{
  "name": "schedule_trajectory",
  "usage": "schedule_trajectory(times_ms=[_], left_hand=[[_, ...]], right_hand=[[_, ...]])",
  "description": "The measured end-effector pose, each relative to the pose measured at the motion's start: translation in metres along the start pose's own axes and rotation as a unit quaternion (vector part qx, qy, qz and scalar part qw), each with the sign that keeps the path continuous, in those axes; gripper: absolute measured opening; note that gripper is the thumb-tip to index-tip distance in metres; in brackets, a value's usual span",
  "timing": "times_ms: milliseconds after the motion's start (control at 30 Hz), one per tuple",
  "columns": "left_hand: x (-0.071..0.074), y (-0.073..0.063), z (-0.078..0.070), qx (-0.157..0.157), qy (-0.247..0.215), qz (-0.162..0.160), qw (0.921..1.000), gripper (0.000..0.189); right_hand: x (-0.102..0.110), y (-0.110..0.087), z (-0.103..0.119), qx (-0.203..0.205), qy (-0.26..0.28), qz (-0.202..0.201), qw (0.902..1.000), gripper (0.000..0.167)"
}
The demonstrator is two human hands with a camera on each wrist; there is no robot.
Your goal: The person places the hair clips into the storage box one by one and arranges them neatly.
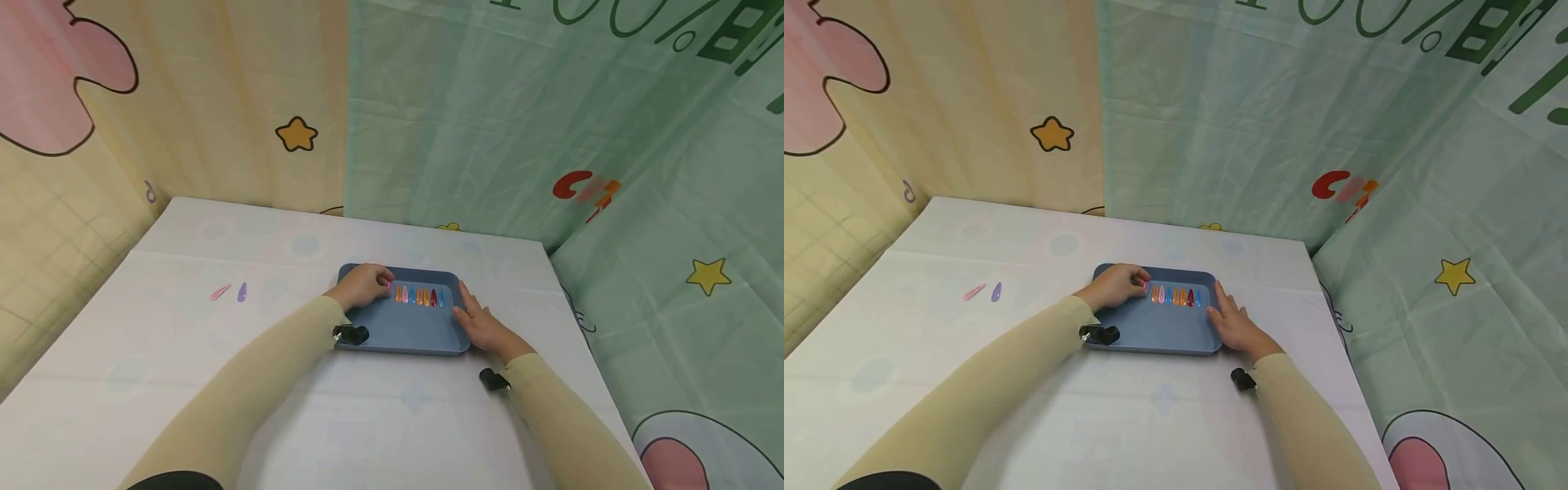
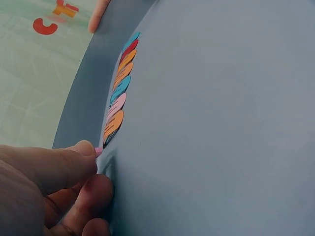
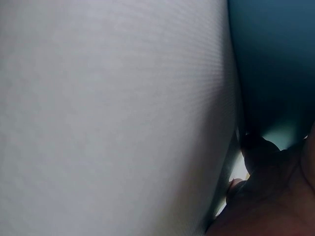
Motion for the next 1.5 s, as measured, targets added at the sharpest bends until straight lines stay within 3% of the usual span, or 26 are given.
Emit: schedule_trajectory(times_ms=[700,1500], left_hand=[[-0.011,0.001,0.001,-0.006,0.061,-0.001,0.9981,0.031],[-0.012,-0.002,0.005,-0.019,0.066,0.001,0.9976,0.029]], right_hand=[[0.002,-0.001,0.001,-0.011,0.002,-0.001,0.9999,0.071],[0.0,0.0,0.001,-0.012,-0.007,0.0,0.9999,0.071]])
Point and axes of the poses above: each hand's wrist, its own y-axis towards the middle knuckle, its own x-axis out of the back of the hand, z = x × y, the point moved 5 cm from there along y, towards the middle knuckle, and after that the axes turned 7 degrees about -x, right-handed, at the moved point
